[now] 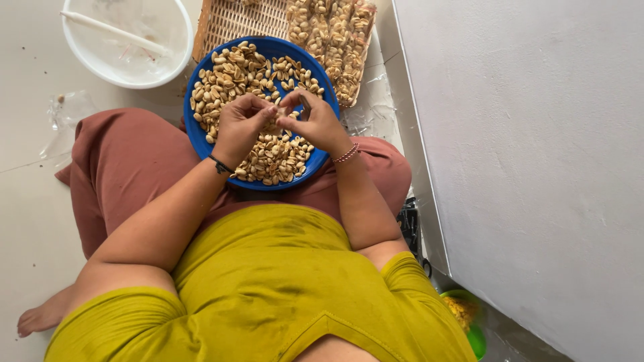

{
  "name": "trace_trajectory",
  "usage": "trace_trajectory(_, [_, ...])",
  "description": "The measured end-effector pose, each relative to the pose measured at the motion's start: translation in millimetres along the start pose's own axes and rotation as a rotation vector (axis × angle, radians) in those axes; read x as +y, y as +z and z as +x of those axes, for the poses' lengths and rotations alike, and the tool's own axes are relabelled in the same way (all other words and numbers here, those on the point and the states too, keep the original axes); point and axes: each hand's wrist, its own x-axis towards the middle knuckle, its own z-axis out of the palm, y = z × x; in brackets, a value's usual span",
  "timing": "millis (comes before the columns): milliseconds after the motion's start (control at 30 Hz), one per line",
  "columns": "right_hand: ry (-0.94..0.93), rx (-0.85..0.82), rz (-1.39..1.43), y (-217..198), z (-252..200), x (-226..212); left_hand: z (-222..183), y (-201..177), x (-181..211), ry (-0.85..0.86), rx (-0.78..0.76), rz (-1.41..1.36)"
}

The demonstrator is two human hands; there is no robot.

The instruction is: Sort and inspect nuts from a basket into a bowl by hand and using a spoon

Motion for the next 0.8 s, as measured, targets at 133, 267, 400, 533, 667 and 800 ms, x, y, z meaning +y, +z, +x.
trace_trajectory(133, [-0.022, -0.025, -0.093, 1.0, 0.8, -12.1, 1.5, -4.4, -9.6, 0.011, -0.017, 0.025])
trace_trajectory(267, [-0.075, 0.063, -0.187, -4.4, -0.8, -10.0, 7.9, -6.1, 4.4, 0.043, -0.125, 0.149])
trace_trajectory(400, [-0.148, 0.122, -0.283, -5.6, -1.6, -12.3, 23.6, -12.4, 9.9, 0.077, -0.217, 0.544])
trace_trajectory(533, [-0.199, 0.242, -0.241, -31.8, -4.9, -5.6, 52.9, -8.4, 25.8, 0.113, -0.211, 0.614])
trace_trajectory(667, [-0.03, 0.449, -0.224, -69.0, -9.1, -13.2, 108.0, -5.0, 35.6, 0.515, -0.221, 0.784])
trace_trajectory(800, [-0.013, 0.625, -0.138, -88.7, -4.2, -2.8, 178.6, 12.1, 15.8, 0.582, -0.197, 0.872])
